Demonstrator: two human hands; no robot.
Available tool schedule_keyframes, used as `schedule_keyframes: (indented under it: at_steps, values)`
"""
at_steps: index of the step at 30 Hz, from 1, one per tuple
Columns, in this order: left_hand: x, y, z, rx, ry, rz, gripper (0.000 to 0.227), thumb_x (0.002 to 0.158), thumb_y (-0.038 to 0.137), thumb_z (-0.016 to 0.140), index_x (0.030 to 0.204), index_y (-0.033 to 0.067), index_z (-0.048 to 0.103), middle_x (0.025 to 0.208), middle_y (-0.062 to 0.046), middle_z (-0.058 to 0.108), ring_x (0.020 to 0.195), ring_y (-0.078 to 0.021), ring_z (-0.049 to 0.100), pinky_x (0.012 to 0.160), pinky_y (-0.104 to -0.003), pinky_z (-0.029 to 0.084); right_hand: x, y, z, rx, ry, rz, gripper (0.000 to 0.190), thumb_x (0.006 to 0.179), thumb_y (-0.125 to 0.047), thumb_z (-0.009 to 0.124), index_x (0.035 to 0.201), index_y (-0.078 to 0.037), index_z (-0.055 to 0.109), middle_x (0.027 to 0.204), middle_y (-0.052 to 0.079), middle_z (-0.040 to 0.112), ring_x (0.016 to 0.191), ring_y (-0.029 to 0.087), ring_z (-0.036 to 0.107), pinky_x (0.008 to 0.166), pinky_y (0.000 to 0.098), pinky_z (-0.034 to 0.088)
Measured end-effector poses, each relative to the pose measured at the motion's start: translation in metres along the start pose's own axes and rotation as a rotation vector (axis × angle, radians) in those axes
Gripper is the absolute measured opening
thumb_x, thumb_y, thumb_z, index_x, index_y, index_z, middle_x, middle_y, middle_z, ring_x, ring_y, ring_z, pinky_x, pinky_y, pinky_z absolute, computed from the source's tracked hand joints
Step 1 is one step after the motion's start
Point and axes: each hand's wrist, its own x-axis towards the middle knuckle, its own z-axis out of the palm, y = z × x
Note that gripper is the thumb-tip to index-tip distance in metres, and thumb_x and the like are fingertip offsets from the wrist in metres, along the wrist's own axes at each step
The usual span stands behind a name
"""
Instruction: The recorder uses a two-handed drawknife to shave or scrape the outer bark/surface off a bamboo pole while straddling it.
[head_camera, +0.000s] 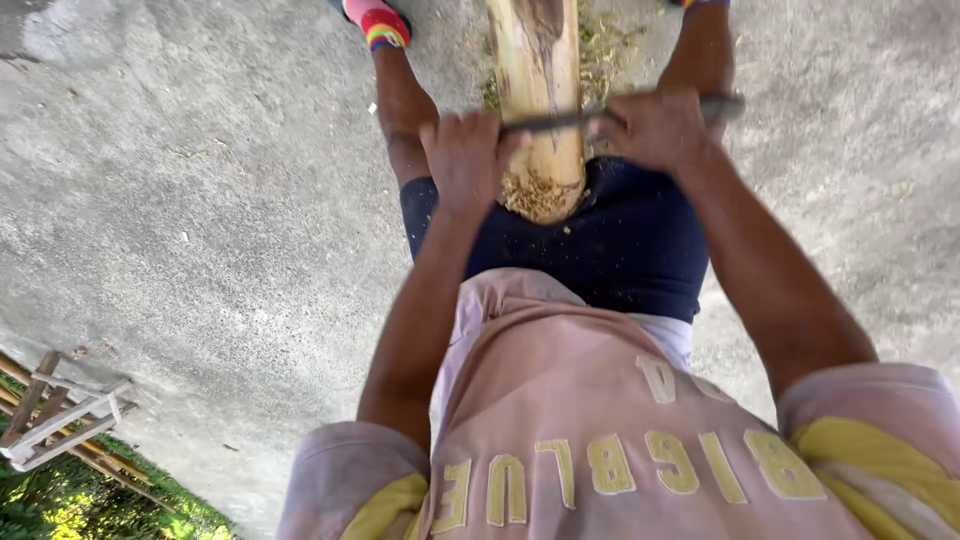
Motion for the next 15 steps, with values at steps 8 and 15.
schedule_keyframes:
  at_steps: [8, 15]
  values:
    - [0.074, -0.034, 0.007, 0.043, 0.175, 0.142, 0.056, 0.096, 0.067, 0.063, 0.091, 0.0115, 0.065, 0.08, -0.003, 0.063, 0.081, -0.0236, 0.051, 0.08, -0.043, 0.035, 0.056, 0.035, 0.004, -0.1, 0.125, 0.017, 0.06, 0.116, -0.062, 0.055, 0.077, -0.017, 0.062, 0.06, -0.002, 0.055, 0.055, 0.015, 0.055, 0.054, 0.0384, 0.046]
    - [0.015, -0.001, -0.006, 0.102, 0.097, 0.114, 0.048, 0.096, 0.061, 0.061, 0.091, 0.0127, 0.065, 0.081, -0.004, 0.059, 0.083, -0.0241, 0.052, 0.078, -0.044, 0.034, 0.005, -0.001, 0.008, -0.005, -0.011, 0.118, 0.061, 0.112, -0.062, 0.056, 0.075, -0.014, 0.061, 0.059, 0.001, 0.056, 0.047, 0.018, 0.056, 0.047, 0.0393, 0.047]
